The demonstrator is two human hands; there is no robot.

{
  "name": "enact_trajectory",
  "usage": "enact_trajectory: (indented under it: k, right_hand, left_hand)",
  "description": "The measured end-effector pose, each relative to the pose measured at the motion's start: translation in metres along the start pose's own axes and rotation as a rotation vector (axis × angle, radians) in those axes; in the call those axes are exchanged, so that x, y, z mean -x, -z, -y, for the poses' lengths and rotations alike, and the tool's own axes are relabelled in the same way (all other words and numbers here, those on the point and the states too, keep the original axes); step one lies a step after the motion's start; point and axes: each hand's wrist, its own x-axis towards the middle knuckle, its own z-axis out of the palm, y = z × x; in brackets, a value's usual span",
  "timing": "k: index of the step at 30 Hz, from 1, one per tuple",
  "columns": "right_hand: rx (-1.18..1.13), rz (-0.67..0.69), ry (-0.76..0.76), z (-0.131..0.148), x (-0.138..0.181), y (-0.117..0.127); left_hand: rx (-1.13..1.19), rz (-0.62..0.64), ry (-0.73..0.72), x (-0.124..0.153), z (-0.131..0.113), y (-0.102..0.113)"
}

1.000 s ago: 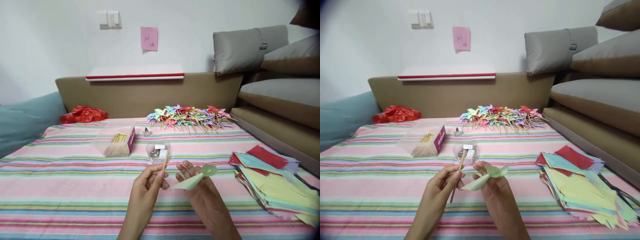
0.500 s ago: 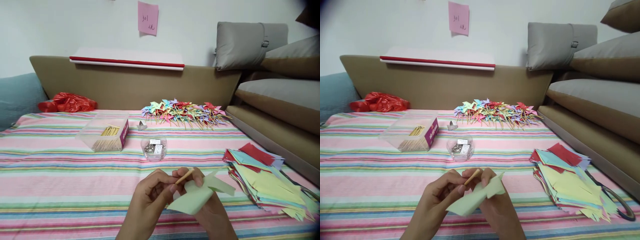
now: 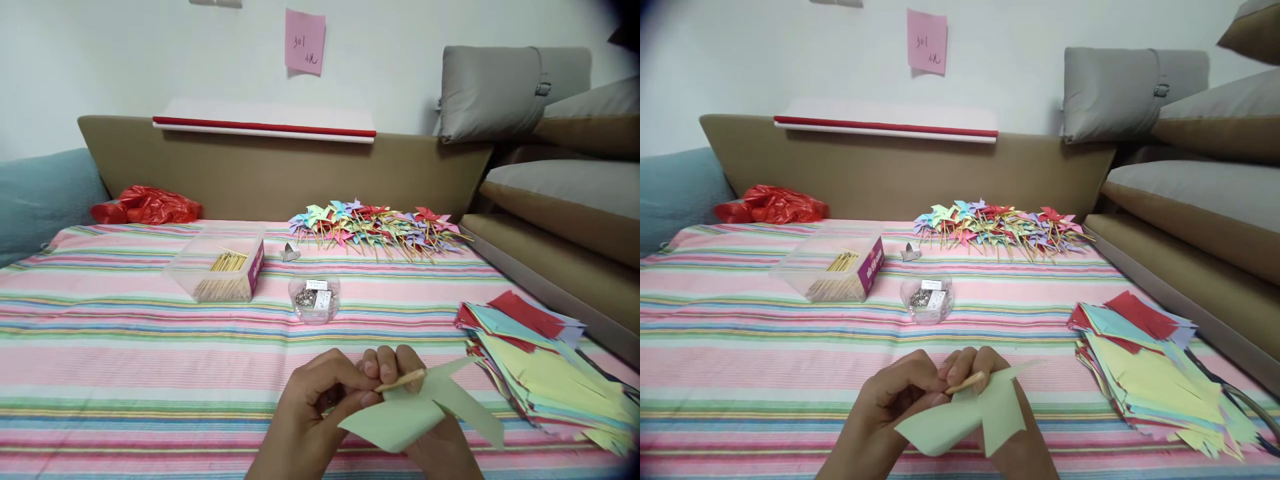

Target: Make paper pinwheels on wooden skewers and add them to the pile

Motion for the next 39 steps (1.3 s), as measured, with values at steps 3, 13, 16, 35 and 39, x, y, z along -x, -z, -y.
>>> enact_trajectory:
  k: [3, 13, 16, 35, 39]
  right_hand:
    - [-0.024, 0.030, 0.002, 0.001, -0.001, -0.001]
    - [-0.020, -0.010, -0.025, -0.001, 0.005, 0.006]
    - [-0.006, 0.001, -0.030, -0.002, 0.007, 0.009]
    - [-0.018, -0.019, -0.032, -0.002, 0.005, 0.003]
    - [-0.004, -0.041, -0.027, -0.003, 0.006, 0.002]
  left_hand:
    - [-0.007, 0.009, -0.002, 0.000, 0.000, -0.001]
    - [-0.038, 0.001, -0.033, 0.000, 0.004, -0.002]
    - [-0.056, -0.016, -0.059, -0.001, 0.006, -0.001]
    - [-0.081, -0.012, -0.125, -0.001, 0.003, -0.003]
    - [-0.084, -0.003, -0.140, -0.002, 0.002, -0.002]
